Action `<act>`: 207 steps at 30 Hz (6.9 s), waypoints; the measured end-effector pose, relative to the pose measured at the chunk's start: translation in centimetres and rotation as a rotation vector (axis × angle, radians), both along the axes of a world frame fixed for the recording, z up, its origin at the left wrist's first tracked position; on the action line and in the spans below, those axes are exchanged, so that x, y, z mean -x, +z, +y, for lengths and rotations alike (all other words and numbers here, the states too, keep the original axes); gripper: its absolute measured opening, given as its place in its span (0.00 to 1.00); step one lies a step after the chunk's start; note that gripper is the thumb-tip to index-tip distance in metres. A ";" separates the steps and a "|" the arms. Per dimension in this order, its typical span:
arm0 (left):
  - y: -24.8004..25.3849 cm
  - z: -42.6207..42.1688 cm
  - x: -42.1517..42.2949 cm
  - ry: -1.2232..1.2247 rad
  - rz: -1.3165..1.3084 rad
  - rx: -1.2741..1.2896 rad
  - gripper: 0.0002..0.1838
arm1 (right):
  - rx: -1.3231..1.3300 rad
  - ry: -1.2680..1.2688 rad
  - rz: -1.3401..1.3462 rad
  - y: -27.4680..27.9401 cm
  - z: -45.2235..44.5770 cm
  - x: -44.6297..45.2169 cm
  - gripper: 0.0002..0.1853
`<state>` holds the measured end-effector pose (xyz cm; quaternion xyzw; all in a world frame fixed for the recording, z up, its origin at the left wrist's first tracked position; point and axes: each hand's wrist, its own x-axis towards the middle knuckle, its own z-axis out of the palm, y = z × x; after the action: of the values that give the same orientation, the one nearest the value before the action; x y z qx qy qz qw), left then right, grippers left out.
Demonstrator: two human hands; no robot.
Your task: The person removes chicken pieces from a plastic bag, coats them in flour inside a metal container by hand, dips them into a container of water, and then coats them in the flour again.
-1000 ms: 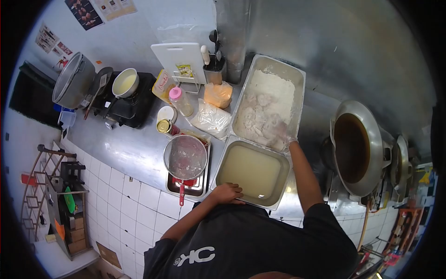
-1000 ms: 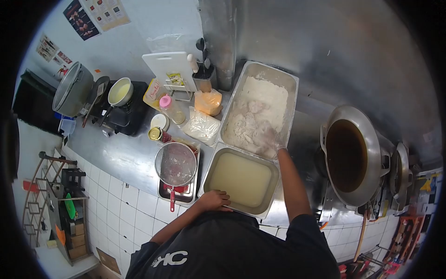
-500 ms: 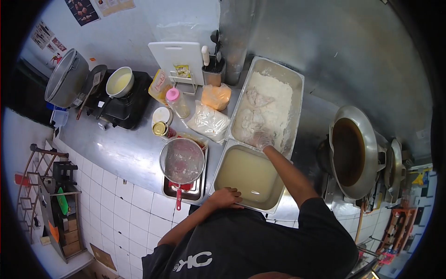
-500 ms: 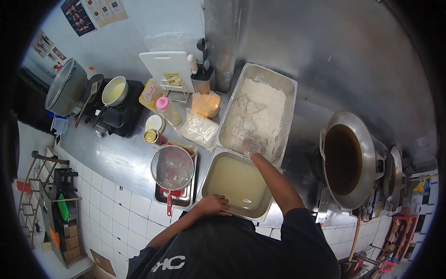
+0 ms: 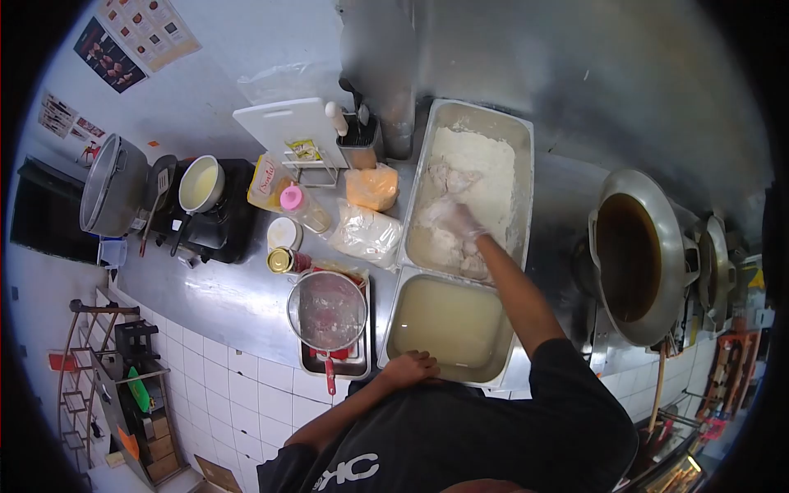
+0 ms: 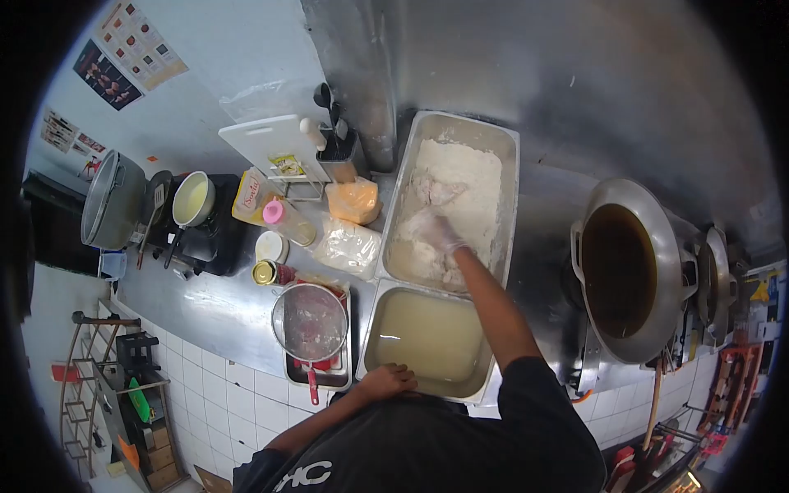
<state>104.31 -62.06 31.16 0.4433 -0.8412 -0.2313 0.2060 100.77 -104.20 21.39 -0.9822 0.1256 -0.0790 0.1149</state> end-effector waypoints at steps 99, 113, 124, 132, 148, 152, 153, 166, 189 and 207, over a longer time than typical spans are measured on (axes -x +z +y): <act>-4.2 0.5 -0.4 -0.133 0.021 -0.015 0.12 | 0.132 -0.494 0.176 0.6 -15.1 -1.9 0.17; -5.2 0.2 -0.4 -0.136 0.081 -0.059 0.14 | 0.246 -0.883 0.160 -8.6 -5.7 -7.7 0.20; -5.5 0.6 0.1 -0.099 -0.008 0.073 0.09 | -0.144 -0.413 -0.148 1.1 -16.9 1.5 0.12; -3.9 0.2 -0.1 -0.103 -0.030 0.014 0.09 | 0.518 -0.150 0.609 8.3 -19.9 2.3 0.10; -2.5 0.3 -0.1 -0.068 0.039 -0.047 0.26 | 0.149 -0.328 0.503 18.1 -11.9 1.2 0.16; -1.2 0.1 -0.1 -0.069 0.016 -0.083 0.26 | -0.270 -0.466 0.428 21.7 -8.2 2.2 0.20; -0.8 0.2 -0.1 -0.058 0.018 -0.097 0.26 | -0.475 -0.439 0.330 21.0 -8.1 2.7 0.21; 1.7 2.0 -1.3 -0.102 0.339 0.252 0.13 | -0.256 -0.063 0.187 29.2 12.9 10.6 0.13; 1.3 7.0 -3.7 -0.125 0.370 0.046 0.15 | 0.160 -0.281 0.298 1.9 28.0 15.6 0.18; 1.6 4.7 -2.6 -0.238 0.343 0.076 0.16 | 0.441 0.083 0.422 5.5 31.5 9.5 0.24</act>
<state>106.87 -57.37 32.78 0.2870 -0.8484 -0.2941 0.3338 91.26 -72.74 26.91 -0.9825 0.0862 0.1064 -0.1264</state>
